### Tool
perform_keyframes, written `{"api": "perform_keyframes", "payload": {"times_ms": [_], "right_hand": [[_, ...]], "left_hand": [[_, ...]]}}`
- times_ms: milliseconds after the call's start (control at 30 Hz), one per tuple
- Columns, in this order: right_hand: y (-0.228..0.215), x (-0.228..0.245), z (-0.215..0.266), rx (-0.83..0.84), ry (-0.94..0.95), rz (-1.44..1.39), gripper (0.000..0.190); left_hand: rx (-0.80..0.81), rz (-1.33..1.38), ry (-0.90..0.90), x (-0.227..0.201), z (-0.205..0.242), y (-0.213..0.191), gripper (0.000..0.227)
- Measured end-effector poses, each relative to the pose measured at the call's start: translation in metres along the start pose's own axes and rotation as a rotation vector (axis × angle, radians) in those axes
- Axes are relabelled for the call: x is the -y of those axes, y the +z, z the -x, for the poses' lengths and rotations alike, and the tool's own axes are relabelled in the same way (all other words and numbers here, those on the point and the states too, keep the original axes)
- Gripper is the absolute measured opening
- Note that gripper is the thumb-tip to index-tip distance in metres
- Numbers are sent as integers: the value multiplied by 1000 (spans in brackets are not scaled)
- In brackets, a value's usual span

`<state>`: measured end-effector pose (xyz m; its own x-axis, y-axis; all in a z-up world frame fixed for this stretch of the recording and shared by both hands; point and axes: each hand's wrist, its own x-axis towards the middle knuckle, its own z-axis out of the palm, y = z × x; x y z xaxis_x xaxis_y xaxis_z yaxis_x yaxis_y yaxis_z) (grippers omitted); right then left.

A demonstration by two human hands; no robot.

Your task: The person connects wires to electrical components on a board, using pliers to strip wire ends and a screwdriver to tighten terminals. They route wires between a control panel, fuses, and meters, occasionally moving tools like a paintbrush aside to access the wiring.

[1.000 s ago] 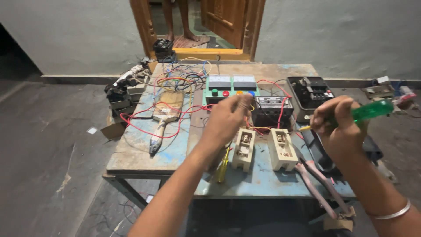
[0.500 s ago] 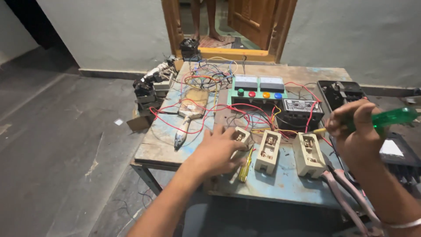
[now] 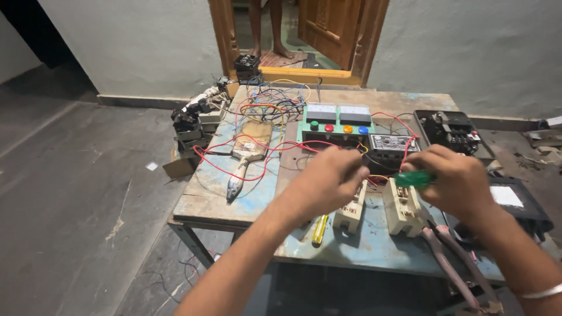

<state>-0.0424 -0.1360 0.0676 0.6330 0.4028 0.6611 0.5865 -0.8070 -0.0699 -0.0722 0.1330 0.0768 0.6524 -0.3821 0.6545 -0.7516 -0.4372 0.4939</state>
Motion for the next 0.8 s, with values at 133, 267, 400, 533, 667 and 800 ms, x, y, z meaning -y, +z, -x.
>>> {"api": "perform_keyframes", "payload": {"times_ms": [133,267,400,533,667,800], "right_hand": [[16,6,-5,227,128,67,47],[24,3,-1,316,177,138,35],[21,-5,6,241,281,81,33],[15,-15,9,104,399,7,24],[5,-19,7,115,468,-150,21],[-9,-26,8,141,394,-497,20]], "left_hand": [[147,-11,40,-3,15,17,15],[249,-70,-30,-3,18,22,12],[52,-147,-47,-5,14,24,8],[-155,-467,116,-3,-6,32,15],[-258,-489,169,-8,-24,54,24],[-23,-83,-201,7,-46,84,42]]}}
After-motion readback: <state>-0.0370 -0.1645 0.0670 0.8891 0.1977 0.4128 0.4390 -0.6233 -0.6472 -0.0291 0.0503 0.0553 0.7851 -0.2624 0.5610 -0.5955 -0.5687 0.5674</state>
